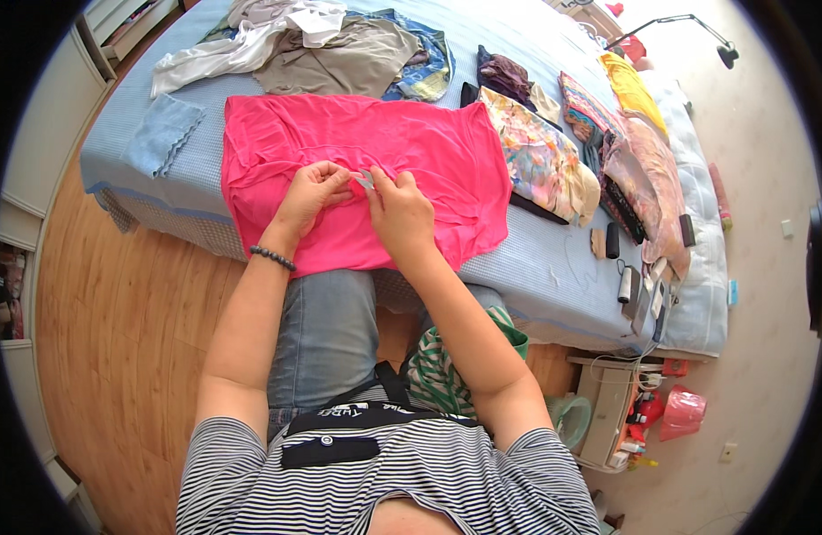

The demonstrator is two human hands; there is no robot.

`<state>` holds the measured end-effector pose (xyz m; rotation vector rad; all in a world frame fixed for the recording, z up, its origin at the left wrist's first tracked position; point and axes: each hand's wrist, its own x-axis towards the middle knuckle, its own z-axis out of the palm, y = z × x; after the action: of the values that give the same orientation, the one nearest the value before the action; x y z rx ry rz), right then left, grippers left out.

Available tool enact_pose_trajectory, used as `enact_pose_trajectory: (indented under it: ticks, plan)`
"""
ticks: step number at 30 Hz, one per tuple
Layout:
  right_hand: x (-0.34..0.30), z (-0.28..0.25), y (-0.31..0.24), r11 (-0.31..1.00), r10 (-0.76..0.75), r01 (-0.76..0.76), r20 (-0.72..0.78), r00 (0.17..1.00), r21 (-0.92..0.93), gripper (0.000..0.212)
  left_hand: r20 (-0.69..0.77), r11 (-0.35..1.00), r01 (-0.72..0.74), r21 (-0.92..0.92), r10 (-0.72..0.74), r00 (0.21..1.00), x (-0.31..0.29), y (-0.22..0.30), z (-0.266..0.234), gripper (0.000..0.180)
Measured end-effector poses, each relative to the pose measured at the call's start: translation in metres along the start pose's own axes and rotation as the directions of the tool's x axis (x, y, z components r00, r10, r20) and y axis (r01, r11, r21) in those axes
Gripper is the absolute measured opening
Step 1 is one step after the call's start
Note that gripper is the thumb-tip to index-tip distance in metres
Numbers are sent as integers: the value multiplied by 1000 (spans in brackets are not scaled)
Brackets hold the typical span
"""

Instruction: The person folds several pieces of clothing on a bed, including a beige item, a pink shirt, a grey shirt, and a purple garment. They use scissors to trim a loose thread on the pink shirt before folding it. The folded items are stacked on the bed.

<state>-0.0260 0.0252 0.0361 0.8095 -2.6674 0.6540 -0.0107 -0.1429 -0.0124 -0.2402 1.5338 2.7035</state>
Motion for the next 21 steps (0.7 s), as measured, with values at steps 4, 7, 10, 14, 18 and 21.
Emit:
enact_pose_trajectory:
  ticks: [4,7,10,14,18,21]
  plan:
    - [3,7,-6,978,-100,96,-11,995,-184,29,-19,1000,-7,5,8,1000,1,-4,-6,13]
    - [3,6,-9,966,-126,120,-10,992,-230,28,-11,1000,-14,-21,13,1000,5,-9,-8,12]
    - [5,8,-9,958,-134,124,-19,991,-259,26,-7,1000,-22,-7,22,1000,1,-4,-1,12]
    - [8,8,-8,955,-131,124,-9,991,-268,23,-4,1000,-26,12,26,1000,2,-7,-4,15]
    - [7,-10,-8,997,51,-54,-63,997,-55,20,-11,999,-21,-26,21,1000,1,-5,-5,18]
    - [-4,-15,-4,997,40,-40,6,999,71,20,-10,1000,-10,-19,10,1000,0,-2,-5,17]
